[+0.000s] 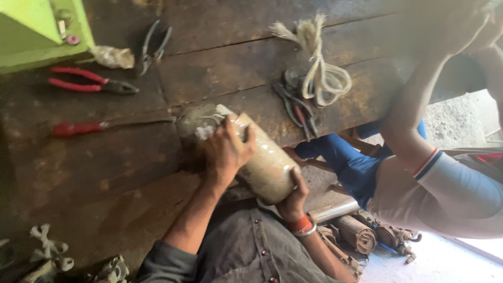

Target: The person uses pliers to cut a wire tie securing a bundle of wires inside a cylindrical metal can. They then pull the wires out of the can by hand, gathering them into a bundle.

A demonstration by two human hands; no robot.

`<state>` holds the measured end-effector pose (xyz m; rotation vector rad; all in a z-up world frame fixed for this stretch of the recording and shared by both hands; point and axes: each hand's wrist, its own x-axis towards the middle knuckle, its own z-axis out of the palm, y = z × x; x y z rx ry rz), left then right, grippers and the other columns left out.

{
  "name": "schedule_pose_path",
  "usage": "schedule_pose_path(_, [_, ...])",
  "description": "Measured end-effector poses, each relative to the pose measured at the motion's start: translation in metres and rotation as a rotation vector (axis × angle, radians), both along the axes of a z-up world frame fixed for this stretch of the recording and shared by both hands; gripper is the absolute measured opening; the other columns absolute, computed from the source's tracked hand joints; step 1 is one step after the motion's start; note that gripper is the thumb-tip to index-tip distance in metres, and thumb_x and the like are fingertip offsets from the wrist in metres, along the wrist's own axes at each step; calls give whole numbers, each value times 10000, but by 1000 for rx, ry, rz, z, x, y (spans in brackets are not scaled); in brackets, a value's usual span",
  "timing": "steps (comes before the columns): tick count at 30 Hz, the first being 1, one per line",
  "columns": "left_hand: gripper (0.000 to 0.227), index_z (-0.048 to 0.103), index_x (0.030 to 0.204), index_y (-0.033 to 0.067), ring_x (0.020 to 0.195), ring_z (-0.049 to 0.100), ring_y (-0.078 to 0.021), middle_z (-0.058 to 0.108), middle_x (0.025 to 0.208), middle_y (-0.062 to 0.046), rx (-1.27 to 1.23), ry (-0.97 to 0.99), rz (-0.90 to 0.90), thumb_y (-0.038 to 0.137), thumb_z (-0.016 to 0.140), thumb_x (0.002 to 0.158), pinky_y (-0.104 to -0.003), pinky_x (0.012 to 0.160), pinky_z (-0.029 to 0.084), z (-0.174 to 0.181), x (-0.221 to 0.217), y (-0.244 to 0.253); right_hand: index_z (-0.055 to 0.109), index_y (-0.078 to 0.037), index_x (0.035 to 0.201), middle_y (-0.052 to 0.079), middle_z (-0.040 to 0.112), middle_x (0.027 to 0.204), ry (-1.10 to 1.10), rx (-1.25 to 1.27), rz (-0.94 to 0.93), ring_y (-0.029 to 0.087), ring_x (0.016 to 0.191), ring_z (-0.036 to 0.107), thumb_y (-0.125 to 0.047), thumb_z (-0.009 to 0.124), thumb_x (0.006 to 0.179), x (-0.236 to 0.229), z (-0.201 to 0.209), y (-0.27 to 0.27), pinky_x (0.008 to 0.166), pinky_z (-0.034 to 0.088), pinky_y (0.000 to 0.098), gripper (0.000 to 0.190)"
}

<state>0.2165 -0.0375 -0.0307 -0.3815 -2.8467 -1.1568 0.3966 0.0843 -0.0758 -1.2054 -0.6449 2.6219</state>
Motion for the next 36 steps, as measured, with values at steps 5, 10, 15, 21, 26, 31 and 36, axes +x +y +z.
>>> schedule_pose_path(5, [392,699,1054,11,723,745,-378,745,835,-215,159,28,-8,356,704,869,-461,625,587,3,-5,-23,498,-23,1423,170,613,1363,-24,112,80,361,1221,605,-413,578,911,-13,26,-18,1055,464,517,648])
schedule_pose_path(10, [340,712,1011,45,658,745,-289,734,732,-148,327,-125,45,347,708,855,-395,600,587,-24,-8,-60,482,42,1462,203,597,1408,149,320,176,346,1296,575,-360,595,959,-11,61,-40,1121,423,483,654])
schedule_pose_path(15, [189,678,970,44,780,655,-168,698,842,-82,726,-235,58,232,668,957,-301,705,544,-51,-51,-100,392,26,1519,159,533,1483,321,617,518,268,1385,519,-115,706,919,-71,109,-70,1173,400,419,691])
schedule_pose_path(21, [177,648,1129,24,1029,627,-233,661,1105,-100,443,324,174,199,669,1116,-396,927,523,-29,-66,-128,382,11,1509,120,541,1457,394,733,530,205,1359,511,-55,712,982,-119,116,-114,1174,409,368,626])
schedule_pose_path(26, [586,582,1367,7,1362,506,-363,564,1429,-198,695,133,-296,483,603,1025,-483,1210,352,15,0,-121,396,35,1497,158,556,1404,413,766,690,217,1299,541,-23,707,1005,-107,106,-103,1126,451,375,585])
schedule_pose_path(31, [871,623,1286,37,1417,486,-387,604,1384,-170,453,175,-491,627,857,689,-560,1209,288,44,-7,-106,332,13,1582,153,494,1531,414,399,827,244,1410,513,-15,624,997,-98,122,-51,1186,429,398,654])
schedule_pose_path(36, [699,662,1243,101,1451,490,-348,648,1336,-95,501,145,-641,399,910,660,-552,1245,289,61,-9,-89,333,82,1574,193,510,1528,474,300,785,307,1438,507,-8,620,997,-83,126,-28,1219,423,447,651])
